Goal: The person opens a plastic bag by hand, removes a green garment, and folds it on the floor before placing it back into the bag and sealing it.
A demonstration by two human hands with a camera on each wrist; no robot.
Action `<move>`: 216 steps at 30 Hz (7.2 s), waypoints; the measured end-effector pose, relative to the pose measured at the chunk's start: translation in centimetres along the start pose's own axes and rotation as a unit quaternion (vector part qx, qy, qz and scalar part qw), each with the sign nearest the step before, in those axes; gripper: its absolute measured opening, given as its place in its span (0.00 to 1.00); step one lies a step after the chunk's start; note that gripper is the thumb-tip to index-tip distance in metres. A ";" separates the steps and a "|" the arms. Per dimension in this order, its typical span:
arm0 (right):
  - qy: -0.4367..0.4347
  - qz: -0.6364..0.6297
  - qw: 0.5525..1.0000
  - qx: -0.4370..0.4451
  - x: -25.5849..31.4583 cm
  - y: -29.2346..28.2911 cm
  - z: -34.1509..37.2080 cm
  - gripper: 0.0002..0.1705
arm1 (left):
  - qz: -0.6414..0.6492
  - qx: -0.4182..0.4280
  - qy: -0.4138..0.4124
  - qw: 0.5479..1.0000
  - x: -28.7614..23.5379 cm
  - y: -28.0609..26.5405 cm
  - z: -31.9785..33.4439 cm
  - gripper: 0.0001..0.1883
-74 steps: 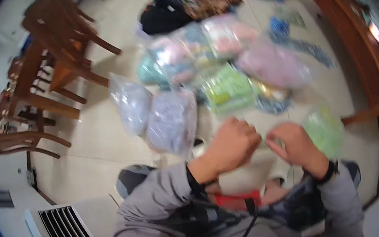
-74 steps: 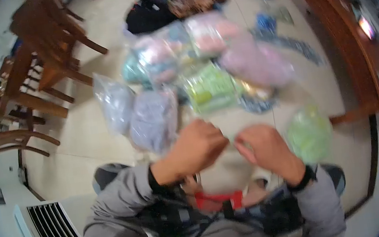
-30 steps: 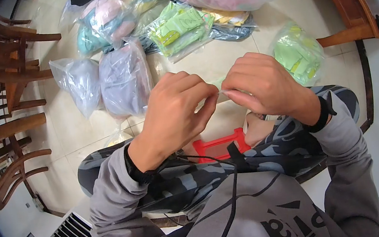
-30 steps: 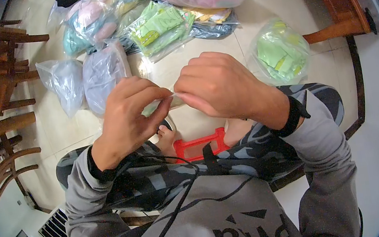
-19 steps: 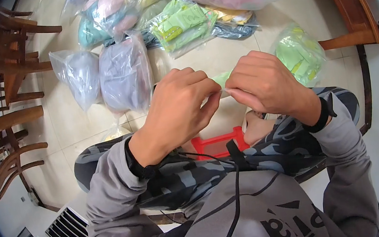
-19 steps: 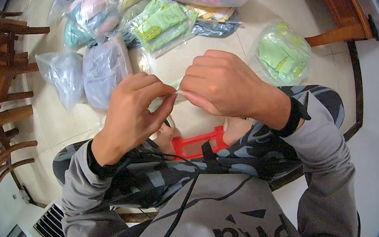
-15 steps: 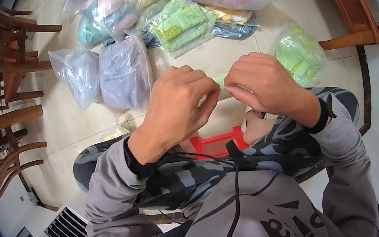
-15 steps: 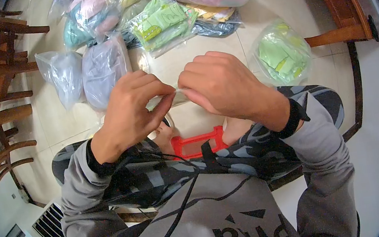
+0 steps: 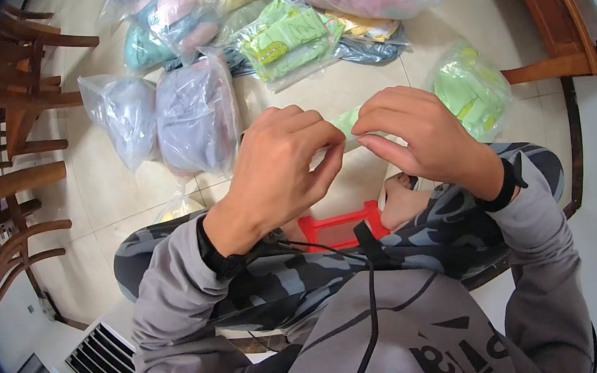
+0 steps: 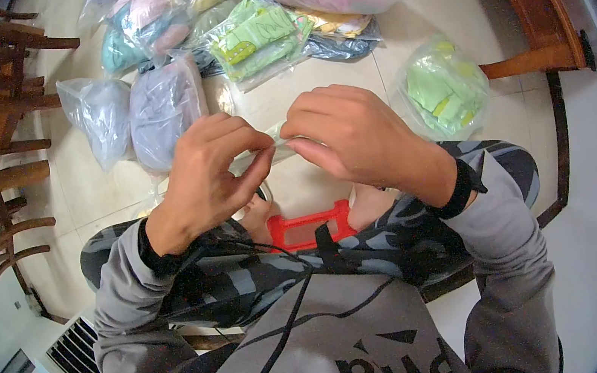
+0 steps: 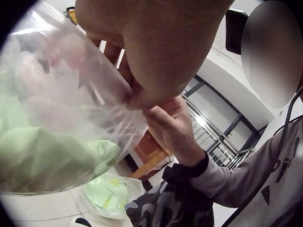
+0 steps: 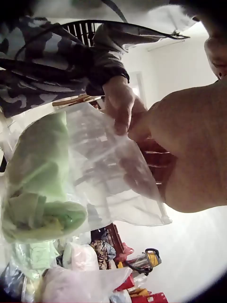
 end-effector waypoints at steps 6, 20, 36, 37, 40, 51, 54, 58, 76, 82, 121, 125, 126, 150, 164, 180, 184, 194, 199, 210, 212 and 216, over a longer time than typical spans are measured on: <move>-0.013 0.014 1.000 0.001 0.2 0.0 0.1 0.10 | -0.008 0.001 0.012 1.000 -0.3 0.2 0.0 0.08; -0.009 0.035 0.999 0.023 0.2 0.9 0.2 0.09 | -0.019 0.032 0.003 0.999 -0.2 1.1 0.4 0.09; 0.020 -0.005 0.998 0.062 -0.3 1.1 1.2 0.06 | -0.013 0.061 0.001 0.998 -0.3 1.6 0.4 0.07; 0.027 -0.014 0.998 0.056 -0.3 1.2 1.2 0.07 | -0.018 0.066 0.000 0.998 -0.4 1.5 0.3 0.07; 0.039 -0.036 0.998 0.045 -0.5 1.8 1.5 0.07 | -0.026 0.072 -0.003 0.997 -0.4 1.6 0.4 0.08; 0.036 -0.024 0.999 0.031 -0.4 1.1 1.1 0.06 | -0.027 0.060 0.025 0.997 -0.3 1.0 0.0 0.09; 0.070 -0.036 0.995 0.063 -0.7 0.8 1.0 0.06 | -0.046 0.069 0.032 0.996 -0.4 1.0 -0.1 0.10; 0.067 -0.048 0.995 0.056 -1.3 0.6 1.1 0.06 | -0.042 0.047 0.018 0.998 -0.3 1.0 0.1 0.10; 0.028 -0.019 0.999 0.042 -0.8 1.0 0.9 0.07 | -0.047 0.040 0.031 0.998 -0.3 1.3 0.1 0.12; 0.023 -0.024 0.998 0.056 -0.8 1.6 1.2 0.07 | -0.035 0.046 0.022 0.998 -0.3 1.6 0.3 0.12; -0.013 0.051 0.995 0.079 -0.6 2.3 1.7 0.08 | -0.023 0.064 -0.003 0.998 0.0 2.4 0.8 0.08; -0.002 0.034 0.998 0.054 -0.5 2.1 1.4 0.07 | -0.034 0.059 0.010 0.998 0.1 1.9 0.6 0.08; 0.002 0.028 0.998 0.048 -0.5 2.0 1.3 0.07 | -0.038 0.059 0.011 0.997 0.0 1.9 0.6 0.08; 0.054 -0.024 0.998 0.030 -0.8 1.2 1.1 0.08 | 0.002 -0.007 -0.013 1.000 -0.2 1.4 0.4 0.07; 0.064 -0.027 0.997 0.035 -0.6 0.4 1.0 0.10 | -0.019 0.002 -0.021 1.000 0.0 1.6 0.3 0.04; 0.061 -0.014 0.997 0.036 -0.5 1.0 1.1 0.07 | -0.049 0.002 0.020 0.999 -0.4 1.8 0.6 0.05; 0.076 -0.023 0.996 0.048 -0.7 1.2 1.3 0.07 | -0.048 0.010 0.018 0.999 -0.3 2.1 0.7 0.05; 0.108 -0.081 0.990 0.038 -0.7 0.9 1.1 0.06 | -0.016 -0.007 0.002 1.000 0.1 1.5 0.6 0.08; 0.115 -0.103 0.988 0.029 -0.8 0.9 1.3 0.05 | 0.002 -0.015 -0.019 1.000 -0.1 1.3 0.6 0.07; 0.059 -0.054 0.996 0.025 -0.6 0.8 1.1 0.06 | 0.011 -0.001 -0.022 1.000 -0.1 1.2 0.6 0.08; 0.079 -0.062 0.994 0.031 -0.7 0.8 0.9 0.06 | 0.008 -0.003 -0.021 1.000 -0.1 1.1 0.4 0.08; 0.082 -0.065 0.994 0.014 -0.7 1.3 1.1 0.07 | 0.003 -0.005 -0.012 1.000 -0.1 1.2 0.4 0.08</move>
Point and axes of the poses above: each hand's wrist, its own z-axis away from the middle knuckle, its own y-axis out of the palm, x = y × z, the point moved 4 cm from there along -z, towards the middle knuckle, and after that the axes turned 1 degree about -x, right-handed, at the moved point
